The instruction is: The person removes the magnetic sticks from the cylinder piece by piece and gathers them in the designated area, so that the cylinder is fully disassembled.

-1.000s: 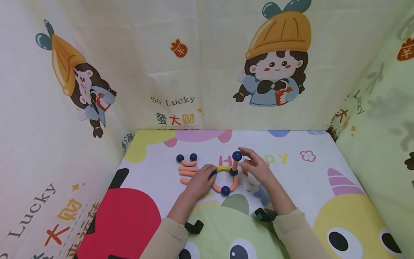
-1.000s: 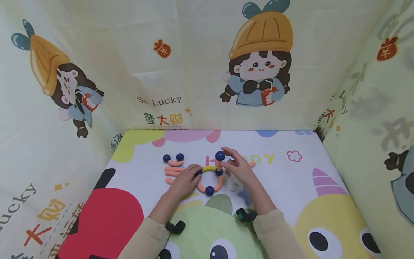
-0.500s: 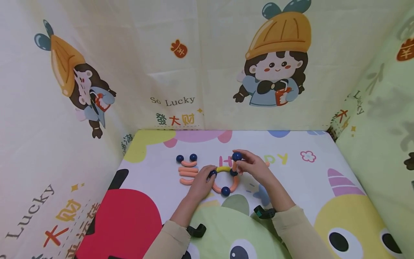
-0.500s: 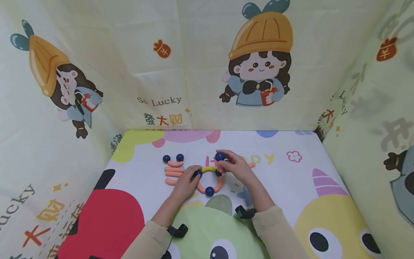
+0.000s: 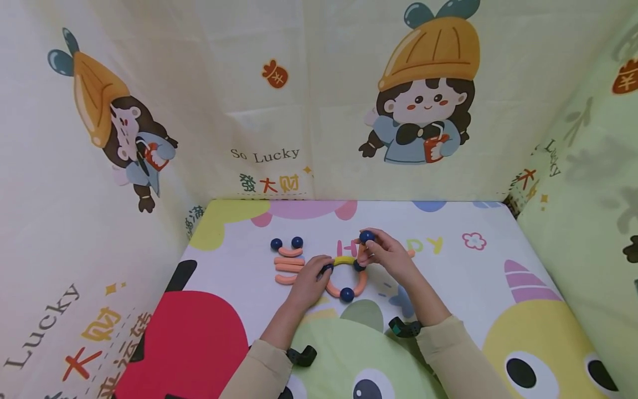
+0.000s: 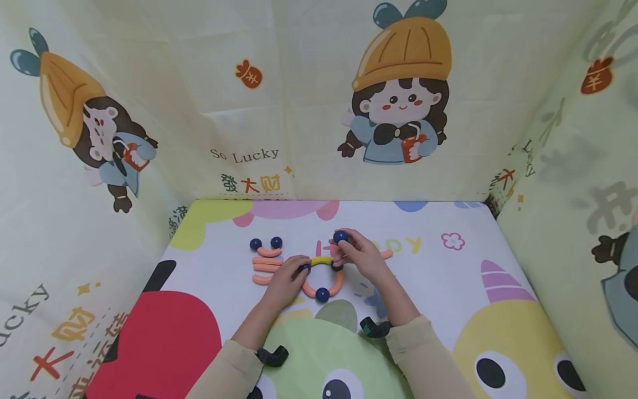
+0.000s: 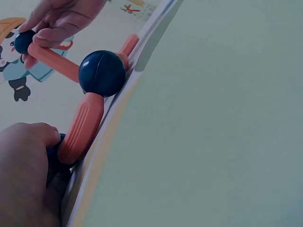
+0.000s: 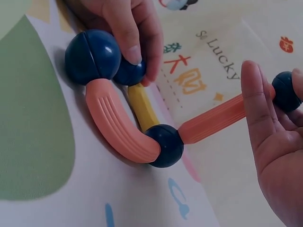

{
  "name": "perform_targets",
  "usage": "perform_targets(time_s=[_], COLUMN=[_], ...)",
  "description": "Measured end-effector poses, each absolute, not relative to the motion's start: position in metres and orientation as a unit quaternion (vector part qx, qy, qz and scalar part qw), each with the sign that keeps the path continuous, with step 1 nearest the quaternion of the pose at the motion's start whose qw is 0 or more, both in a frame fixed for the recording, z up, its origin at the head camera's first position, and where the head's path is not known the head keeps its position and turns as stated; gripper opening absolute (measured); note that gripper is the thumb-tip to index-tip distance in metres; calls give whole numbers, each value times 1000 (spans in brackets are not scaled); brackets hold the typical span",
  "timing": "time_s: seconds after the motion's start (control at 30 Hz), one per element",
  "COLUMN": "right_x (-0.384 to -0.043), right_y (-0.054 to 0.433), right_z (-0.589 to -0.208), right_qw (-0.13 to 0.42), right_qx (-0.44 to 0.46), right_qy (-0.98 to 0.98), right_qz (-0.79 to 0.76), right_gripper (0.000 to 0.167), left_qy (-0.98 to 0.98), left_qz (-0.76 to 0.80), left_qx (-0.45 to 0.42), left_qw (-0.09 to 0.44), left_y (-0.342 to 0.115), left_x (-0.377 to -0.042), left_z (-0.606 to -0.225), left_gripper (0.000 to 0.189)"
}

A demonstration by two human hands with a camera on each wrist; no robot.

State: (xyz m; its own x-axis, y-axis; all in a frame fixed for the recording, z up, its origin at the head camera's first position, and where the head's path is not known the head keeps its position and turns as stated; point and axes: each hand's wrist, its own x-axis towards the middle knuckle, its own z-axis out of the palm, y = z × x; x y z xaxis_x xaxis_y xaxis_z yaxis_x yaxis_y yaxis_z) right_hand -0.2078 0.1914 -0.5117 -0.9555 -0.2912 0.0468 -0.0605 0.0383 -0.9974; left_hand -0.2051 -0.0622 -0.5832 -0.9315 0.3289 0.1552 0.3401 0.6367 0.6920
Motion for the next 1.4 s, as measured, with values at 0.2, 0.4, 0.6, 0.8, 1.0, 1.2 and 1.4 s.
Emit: perform_targets(time_s=[0.2,0.4,0.6,0.8,1.0,1.2,1.4], right_x=[-209,-213,-223,-231,-239,-245,-248], right_y=[194,212,239,267,285,293,296], right_z=[-510,-510,-519,-529,-541,-552,-558], right_qw=[65,45,24,11,42,91,90], right_qx=[-112,-28,1,17,18,30,26], right_qy=[732,792,838,877,905,911,916], right_qz=[-669,-608,-545,-480,-423,-401,-391], right_gripper=[40,47,55,54,50,49,52], left_qy=[-905,-904,-905,-906,-907,-907,-907], left_qz=[-382,-383,-380,-377,-380,-382,-384], left_qx=[-189,-189,-190,-190,-182,-177,-172], left_qw=[12,13,18,17,13,13,13], left_y=[-62,-62,-63,-63,-63,-62,-61], left_x=[-207,-207,-206,-206,-206,-205,-205], left_z=[-584,-584,-585,-584,-584,-585,-585], left_gripper=[31,30,29,30,31,31,30])
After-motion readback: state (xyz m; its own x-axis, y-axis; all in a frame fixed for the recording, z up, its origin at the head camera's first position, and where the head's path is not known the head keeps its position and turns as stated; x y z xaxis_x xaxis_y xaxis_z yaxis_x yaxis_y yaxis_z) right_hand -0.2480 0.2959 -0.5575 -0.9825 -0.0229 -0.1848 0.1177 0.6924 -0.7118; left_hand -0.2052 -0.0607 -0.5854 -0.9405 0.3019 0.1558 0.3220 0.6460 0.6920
